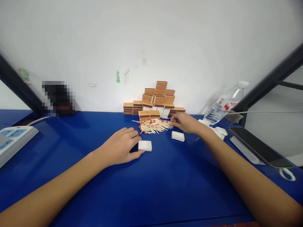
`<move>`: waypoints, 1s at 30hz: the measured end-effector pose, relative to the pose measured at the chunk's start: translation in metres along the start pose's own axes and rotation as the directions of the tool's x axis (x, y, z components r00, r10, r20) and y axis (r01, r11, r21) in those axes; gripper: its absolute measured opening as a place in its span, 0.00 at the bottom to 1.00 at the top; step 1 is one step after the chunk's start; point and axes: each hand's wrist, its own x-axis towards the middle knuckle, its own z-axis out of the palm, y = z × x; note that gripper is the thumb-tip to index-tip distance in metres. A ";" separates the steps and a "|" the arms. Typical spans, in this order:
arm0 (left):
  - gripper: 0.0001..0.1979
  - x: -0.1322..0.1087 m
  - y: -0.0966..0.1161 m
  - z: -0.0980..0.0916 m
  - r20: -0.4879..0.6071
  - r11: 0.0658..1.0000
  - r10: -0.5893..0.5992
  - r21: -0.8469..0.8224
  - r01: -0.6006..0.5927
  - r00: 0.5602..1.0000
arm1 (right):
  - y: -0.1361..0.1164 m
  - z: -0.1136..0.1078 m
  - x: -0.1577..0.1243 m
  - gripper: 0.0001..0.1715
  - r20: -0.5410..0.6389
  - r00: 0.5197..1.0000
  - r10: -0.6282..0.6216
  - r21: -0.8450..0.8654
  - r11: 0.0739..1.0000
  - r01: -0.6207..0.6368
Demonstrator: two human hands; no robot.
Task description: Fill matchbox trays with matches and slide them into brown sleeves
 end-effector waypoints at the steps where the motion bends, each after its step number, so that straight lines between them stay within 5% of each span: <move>1: 0.16 0.000 0.000 0.000 -0.003 1.000 0.002 0.002 -0.002 1.000 | 0.001 0.000 0.000 0.07 0.003 1.000 0.006 -0.005 1.000 -0.006; 19: 0.16 -0.001 0.002 0.002 0.005 1.000 0.023 0.015 -0.023 1.000 | 0.007 0.002 -0.020 0.12 -0.007 0.999 0.037 -0.159 0.987 -0.037; 30: 0.16 0.001 0.001 0.012 -0.091 0.996 -0.068 -0.059 0.063 0.994 | -0.060 -0.011 -0.049 0.14 -0.104 0.982 -0.161 0.055 0.984 0.167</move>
